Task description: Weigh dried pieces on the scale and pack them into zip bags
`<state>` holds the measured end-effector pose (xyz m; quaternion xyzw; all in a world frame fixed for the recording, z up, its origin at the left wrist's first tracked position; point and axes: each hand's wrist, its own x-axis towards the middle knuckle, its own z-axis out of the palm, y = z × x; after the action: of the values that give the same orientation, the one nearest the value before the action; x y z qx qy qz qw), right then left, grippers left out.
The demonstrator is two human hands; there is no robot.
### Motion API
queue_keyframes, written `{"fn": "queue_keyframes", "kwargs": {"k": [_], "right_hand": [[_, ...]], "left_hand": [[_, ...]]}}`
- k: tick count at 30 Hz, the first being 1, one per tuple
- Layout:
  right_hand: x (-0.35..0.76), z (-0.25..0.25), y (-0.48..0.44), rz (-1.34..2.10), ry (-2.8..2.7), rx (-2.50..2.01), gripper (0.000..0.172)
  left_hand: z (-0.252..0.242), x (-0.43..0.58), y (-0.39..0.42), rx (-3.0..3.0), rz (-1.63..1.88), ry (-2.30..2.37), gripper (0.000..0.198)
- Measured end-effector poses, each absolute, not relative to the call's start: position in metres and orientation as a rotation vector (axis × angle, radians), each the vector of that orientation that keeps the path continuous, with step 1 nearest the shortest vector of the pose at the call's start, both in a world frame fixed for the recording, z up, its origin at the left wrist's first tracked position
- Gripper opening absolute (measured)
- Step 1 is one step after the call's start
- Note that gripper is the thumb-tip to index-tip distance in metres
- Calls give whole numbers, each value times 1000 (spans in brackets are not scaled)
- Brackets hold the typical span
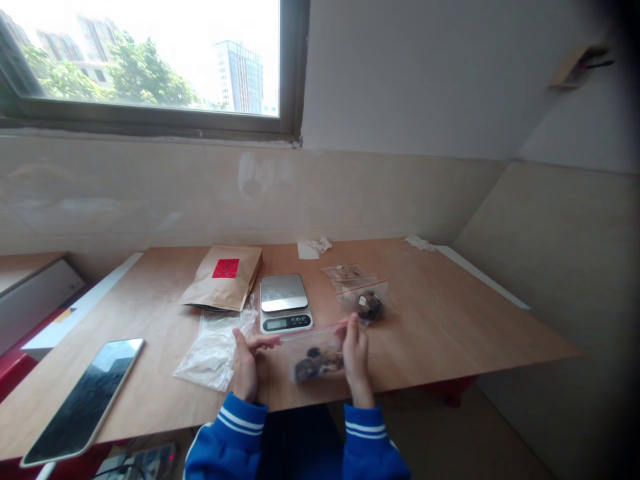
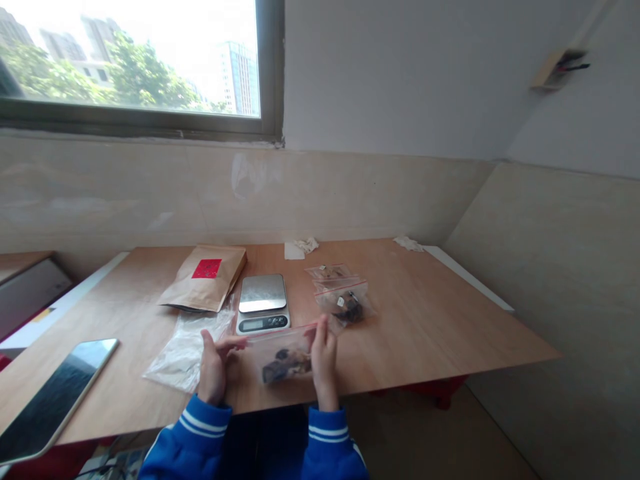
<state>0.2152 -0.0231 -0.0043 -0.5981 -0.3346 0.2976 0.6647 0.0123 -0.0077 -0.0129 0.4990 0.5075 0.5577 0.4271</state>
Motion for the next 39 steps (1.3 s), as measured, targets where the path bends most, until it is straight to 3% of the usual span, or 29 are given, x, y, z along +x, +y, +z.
{"fn": "queue_keyframes", "kwargs": {"k": [4,9,13,17,20,24,26,28,31,34,36,39], "right_hand": [[287,0,-22,458,-525,-1409,58],[358,3,-2,246,-782,-1645,63],[369,-7,2,-113,-936,-1832,71],[348,-37,-12,-427,-1027,-1719,62],[330,-62,-16,-422,-1204,-1713,54],[322,-80,-13,-348,-1277,-1813,55],[322,-82,-13,-328,-1282,-1824,55],[324,-82,-14,-312,-1280,-1832,55],[324,-81,-17,-266,-1294,-1838,57],[323,-77,-19,-199,-1303,-1798,57],[322,-71,-22,-202,-1262,-1746,59],[314,-55,-29,-300,-1186,-1645,55]], "left_hand": [[-10,11,-8,1120,1346,1311,78],[-11,10,-7,1152,1350,1267,75],[-13,12,-6,1120,1407,1251,72],[-10,9,-11,1160,1428,1218,72],[2,-10,-16,1191,1478,1214,74],[31,-58,-15,1305,1608,1499,48],[42,-82,-5,1460,1593,1682,49],[48,-101,12,1704,1485,1908,50],[45,-121,48,1982,1021,2227,52],[34,-135,82,2047,724,2237,48],[26,-139,96,2083,788,2193,34],[13,-137,100,2096,1138,2099,32]]}}
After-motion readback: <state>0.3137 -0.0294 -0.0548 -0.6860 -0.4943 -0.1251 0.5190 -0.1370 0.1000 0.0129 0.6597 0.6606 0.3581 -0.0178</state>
